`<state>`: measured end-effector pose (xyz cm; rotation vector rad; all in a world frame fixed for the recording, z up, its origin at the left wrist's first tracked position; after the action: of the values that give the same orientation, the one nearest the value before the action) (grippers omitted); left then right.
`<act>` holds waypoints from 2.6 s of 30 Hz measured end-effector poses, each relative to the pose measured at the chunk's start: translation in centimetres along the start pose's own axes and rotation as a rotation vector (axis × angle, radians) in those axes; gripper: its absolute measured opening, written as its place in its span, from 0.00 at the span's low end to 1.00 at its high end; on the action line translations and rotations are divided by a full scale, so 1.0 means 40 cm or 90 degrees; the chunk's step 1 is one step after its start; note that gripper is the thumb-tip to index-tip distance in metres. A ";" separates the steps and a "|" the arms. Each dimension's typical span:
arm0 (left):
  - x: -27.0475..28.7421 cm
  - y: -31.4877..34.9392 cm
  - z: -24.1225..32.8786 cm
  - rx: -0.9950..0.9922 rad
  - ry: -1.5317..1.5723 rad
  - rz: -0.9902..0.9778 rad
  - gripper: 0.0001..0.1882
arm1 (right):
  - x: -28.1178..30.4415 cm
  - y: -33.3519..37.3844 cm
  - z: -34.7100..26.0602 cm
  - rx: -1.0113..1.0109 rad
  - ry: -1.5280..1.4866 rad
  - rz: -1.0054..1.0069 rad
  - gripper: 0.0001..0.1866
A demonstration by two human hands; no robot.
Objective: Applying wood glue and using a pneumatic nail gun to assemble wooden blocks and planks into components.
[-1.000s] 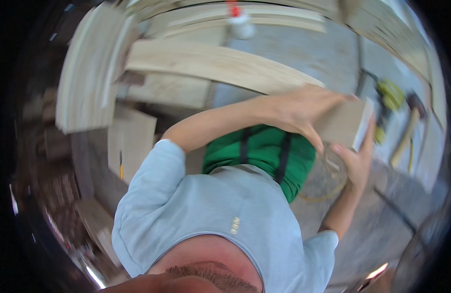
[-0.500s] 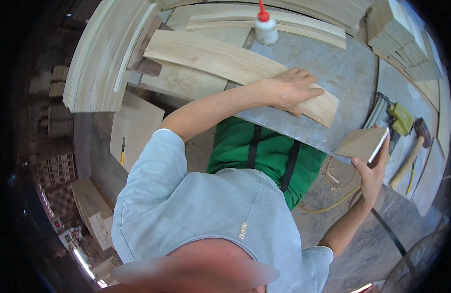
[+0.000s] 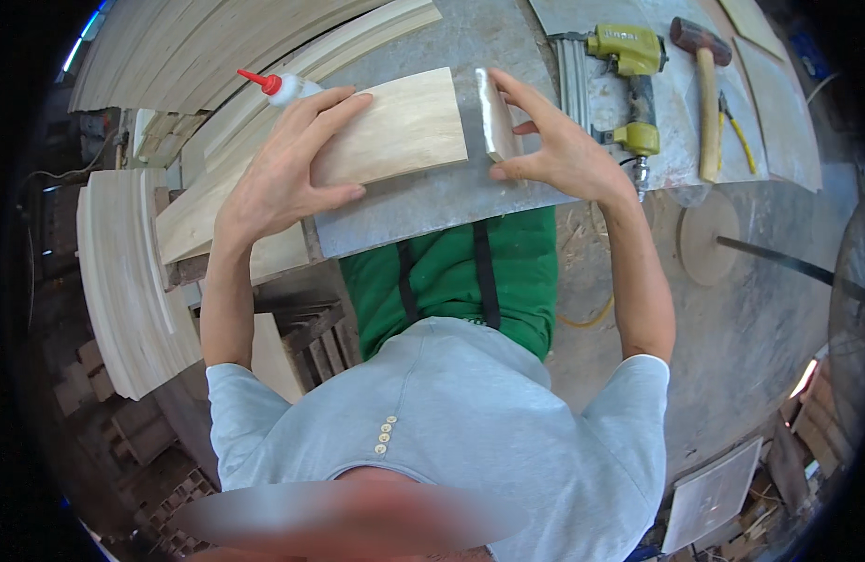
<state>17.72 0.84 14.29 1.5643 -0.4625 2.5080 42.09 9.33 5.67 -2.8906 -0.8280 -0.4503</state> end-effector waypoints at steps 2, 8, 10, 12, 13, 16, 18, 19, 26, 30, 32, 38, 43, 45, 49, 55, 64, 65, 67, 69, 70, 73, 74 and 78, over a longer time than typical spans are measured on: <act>0.013 0.008 0.009 0.012 -0.005 -0.015 0.43 | -0.019 -0.021 -0.001 0.084 0.011 -0.042 0.53; 0.027 0.010 0.013 0.035 -0.019 -0.003 0.44 | -0.063 -0.043 0.012 0.098 -0.008 -0.061 0.55; 0.018 0.006 0.006 0.055 -0.018 -0.017 0.44 | -0.065 -0.045 0.017 0.093 -0.031 -0.056 0.56; 0.010 0.002 0.007 0.054 -0.017 -0.024 0.44 | -0.063 -0.043 0.015 0.087 -0.040 -0.041 0.56; 0.008 0.001 0.005 0.054 -0.018 -0.029 0.44 | -0.067 -0.045 0.013 0.085 -0.044 -0.038 0.56; 0.008 0.001 -0.006 0.049 -0.036 -0.015 0.41 | -0.081 -0.050 0.009 0.093 -0.037 -0.046 0.56; 0.008 -0.006 -0.004 0.047 -0.032 -0.018 0.41 | -0.086 -0.053 0.011 0.106 -0.023 -0.033 0.56; 0.007 -0.007 -0.002 0.048 -0.027 -0.017 0.41 | -0.086 -0.053 0.013 0.106 -0.025 -0.032 0.56; 0.004 -0.008 -0.001 0.051 -0.029 -0.028 0.41 | -0.080 -0.054 0.025 0.139 -0.018 -0.039 0.54; -0.003 -0.009 -0.004 0.055 -0.033 -0.029 0.41 | -0.076 -0.053 0.028 0.111 -0.050 -0.062 0.55; -0.004 -0.011 -0.004 0.056 -0.032 -0.031 0.41 | -0.075 -0.052 0.028 0.111 -0.052 -0.062 0.55; -0.004 -0.011 -0.007 0.055 -0.035 -0.026 0.41 | -0.078 -0.051 0.027 0.134 -0.043 -0.040 0.53; -0.005 -0.011 -0.009 0.055 -0.025 -0.018 0.41 | -0.082 -0.050 0.030 0.165 -0.014 -0.013 0.51; -0.007 -0.010 -0.009 0.054 -0.031 -0.019 0.41 | -0.081 -0.050 0.029 0.171 -0.012 -0.015 0.52; -0.009 -0.012 -0.009 0.055 -0.026 -0.031 0.41 | -0.081 -0.050 0.031 0.166 -0.018 -0.020 0.52; -0.015 -0.059 0.037 -0.022 -0.073 0.041 0.43 | -0.086 -0.054 0.031 0.172 -0.024 -0.024 0.52; -0.105 -0.126 0.092 -0.115 -0.052 0.041 0.30 | -0.080 -0.046 0.025 0.173 -0.055 -0.025 0.52; -0.105 -0.126 0.091 -0.117 -0.054 0.037 0.30 | -0.081 -0.047 0.024 0.172 -0.063 -0.029 0.52; -0.103 -0.128 0.090 -0.113 -0.039 0.043 0.29 | -0.085 -0.048 0.026 0.172 -0.074 -0.031 0.52; -0.104 -0.127 0.092 -0.113 -0.045 0.044 0.28 | -0.091 -0.048 0.029 0.168 -0.073 -0.037 0.52; -0.104 -0.126 0.091 -0.110 -0.051 0.050 0.28 | -0.092 -0.049 0.030 0.168 -0.075 -0.037 0.52; -0.105 -0.125 0.091 -0.115 -0.041 0.069 0.28 | -0.094 -0.050 0.032 0.178 -0.084 -0.035 0.52; -0.107 -0.124 0.092 -0.115 -0.041 0.068 0.28 | -0.094 -0.050 0.034 0.180 -0.082 -0.033 0.52; -0.112 -0.120 0.092 -0.126 -0.053 0.088 0.27 | -0.096 -0.051 0.036 0.173 -0.081 -0.031 0.52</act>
<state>24.21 4.29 12.65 1.6151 -0.8308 2.4114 38.26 9.37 3.15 -2.6726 -0.9024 -0.1447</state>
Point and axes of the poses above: each hand's wrist, its own y-axis away from the middle knuckle, its own x-axis out of the back of the hand, z = x × y, the point moved 4 cm from there along -y, towards the middle knuckle, and after that the axes turned 11 degrees about z, right-handed, at the moved point
